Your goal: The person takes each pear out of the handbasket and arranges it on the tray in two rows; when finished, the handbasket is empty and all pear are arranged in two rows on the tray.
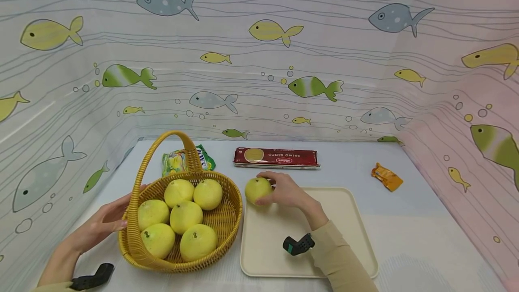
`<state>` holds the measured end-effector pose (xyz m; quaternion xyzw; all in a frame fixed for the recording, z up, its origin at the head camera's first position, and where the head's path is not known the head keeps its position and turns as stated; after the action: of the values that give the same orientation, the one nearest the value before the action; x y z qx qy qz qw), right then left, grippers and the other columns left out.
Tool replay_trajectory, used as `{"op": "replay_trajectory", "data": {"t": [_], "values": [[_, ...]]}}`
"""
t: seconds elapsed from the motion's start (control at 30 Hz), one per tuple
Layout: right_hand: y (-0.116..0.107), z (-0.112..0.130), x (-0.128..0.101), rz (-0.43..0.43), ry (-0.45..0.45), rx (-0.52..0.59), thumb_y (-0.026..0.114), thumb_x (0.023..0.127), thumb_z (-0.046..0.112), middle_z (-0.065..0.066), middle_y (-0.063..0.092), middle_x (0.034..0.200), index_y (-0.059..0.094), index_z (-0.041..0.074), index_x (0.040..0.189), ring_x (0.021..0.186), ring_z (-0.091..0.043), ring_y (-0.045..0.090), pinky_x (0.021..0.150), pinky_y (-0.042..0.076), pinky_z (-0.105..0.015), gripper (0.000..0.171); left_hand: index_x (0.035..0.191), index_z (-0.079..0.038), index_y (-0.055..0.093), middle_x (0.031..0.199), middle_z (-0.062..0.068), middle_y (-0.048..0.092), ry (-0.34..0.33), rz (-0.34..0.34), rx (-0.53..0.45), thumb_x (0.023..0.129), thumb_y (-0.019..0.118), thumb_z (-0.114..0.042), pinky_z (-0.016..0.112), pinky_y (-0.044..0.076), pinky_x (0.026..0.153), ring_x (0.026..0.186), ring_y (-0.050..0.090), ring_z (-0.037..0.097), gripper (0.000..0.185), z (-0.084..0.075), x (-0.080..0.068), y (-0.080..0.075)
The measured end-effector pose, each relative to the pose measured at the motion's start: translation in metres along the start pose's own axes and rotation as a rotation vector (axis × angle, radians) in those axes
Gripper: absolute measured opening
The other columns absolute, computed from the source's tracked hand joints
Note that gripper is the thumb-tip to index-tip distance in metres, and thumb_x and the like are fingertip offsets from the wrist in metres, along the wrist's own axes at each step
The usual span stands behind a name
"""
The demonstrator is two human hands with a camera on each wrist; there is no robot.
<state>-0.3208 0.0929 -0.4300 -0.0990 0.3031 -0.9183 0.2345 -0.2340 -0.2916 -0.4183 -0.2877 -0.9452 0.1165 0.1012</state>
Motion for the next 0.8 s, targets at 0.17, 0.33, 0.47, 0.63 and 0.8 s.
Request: {"op": "replay_trajectory", "data": {"t": [0.17, 0.33, 0.47, 0.63, 0.8], "values": [[0.001, -0.001, 0.001, 0.006, -0.006, -0.005, 0.09, 0.072, 0.031, -0.003, 0.066, 0.128, 0.061, 0.012, 0.136, 0.118, -0.026, 0.062, 0.1, 0.05, -0.044, 0.072, 0.159, 0.0, 0.011, 0.169, 0.005, 0.014, 0.014, 0.009, -0.003, 0.095, 0.045, 0.009, 0.009, 0.028, 0.107, 0.147, 0.02, -0.008, 0.074, -0.002, 0.0, 0.001], [0.001, -0.003, 0.0, 0.02, 0.008, 0.012, 0.089, 0.074, 0.033, -0.004, 0.064, 0.132, 0.059, 0.01, 0.139, 0.122, -0.027, 0.06, 0.102, 0.049, -0.045, 0.075, 0.159, 0.0, 0.011, 0.169, 0.006, 0.013, 0.021, 0.013, -0.006, 0.094, 0.044, 0.01, 0.009, 0.028, 0.108, 0.147, 0.02, -0.007, 0.074, -0.003, 0.0, 0.002], [-0.004, -0.002, -0.002, 0.012, 0.011, 0.058, 0.088, 0.075, 0.035, -0.007, 0.061, 0.138, 0.056, 0.008, 0.141, 0.127, -0.028, 0.058, 0.106, 0.046, -0.045, 0.078, 0.159, 0.0, 0.01, 0.168, 0.006, 0.013, 0.022, 0.014, -0.003, 0.094, 0.044, 0.01, 0.009, 0.028, 0.108, 0.147, 0.02, -0.007, 0.074, -0.002, 0.0, 0.002], [-0.01, 0.008, -0.003, -0.002, -0.036, 0.111, 0.086, 0.077, 0.033, -0.013, 0.056, 0.144, 0.055, 0.007, 0.142, 0.132, -0.031, 0.054, 0.11, 0.042, -0.046, 0.077, 0.16, -0.003, 0.012, 0.168, 0.005, 0.014, 0.002, -0.001, 0.012, 0.095, 0.045, 0.008, 0.009, 0.028, 0.107, 0.147, 0.021, -0.008, 0.074, -0.001, 0.0, 0.0], [-0.014, 0.015, -0.003, -0.036, -0.053, 0.148, 0.086, 0.078, 0.026, -0.013, 0.055, 0.145, 0.055, 0.008, 0.142, 0.135, -0.031, 0.052, 0.111, 0.041, -0.046, 0.073, 0.16, -0.002, 0.012, 0.168, 0.005, 0.015, 0.006, -0.001, 0.02, 0.095, 0.045, 0.008, 0.009, 0.028, 0.107, 0.147, 0.02, -0.008, 0.074, -0.002, -0.001, 0.0]]}}
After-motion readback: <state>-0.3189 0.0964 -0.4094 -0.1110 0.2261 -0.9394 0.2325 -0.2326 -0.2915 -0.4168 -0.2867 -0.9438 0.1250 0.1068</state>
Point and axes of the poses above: each hand's wrist, its own x-axis towards the middle knuckle, its own y-axis out of the palm, z = x × y, the point moved 10 cm from there along x, towards the middle knuckle
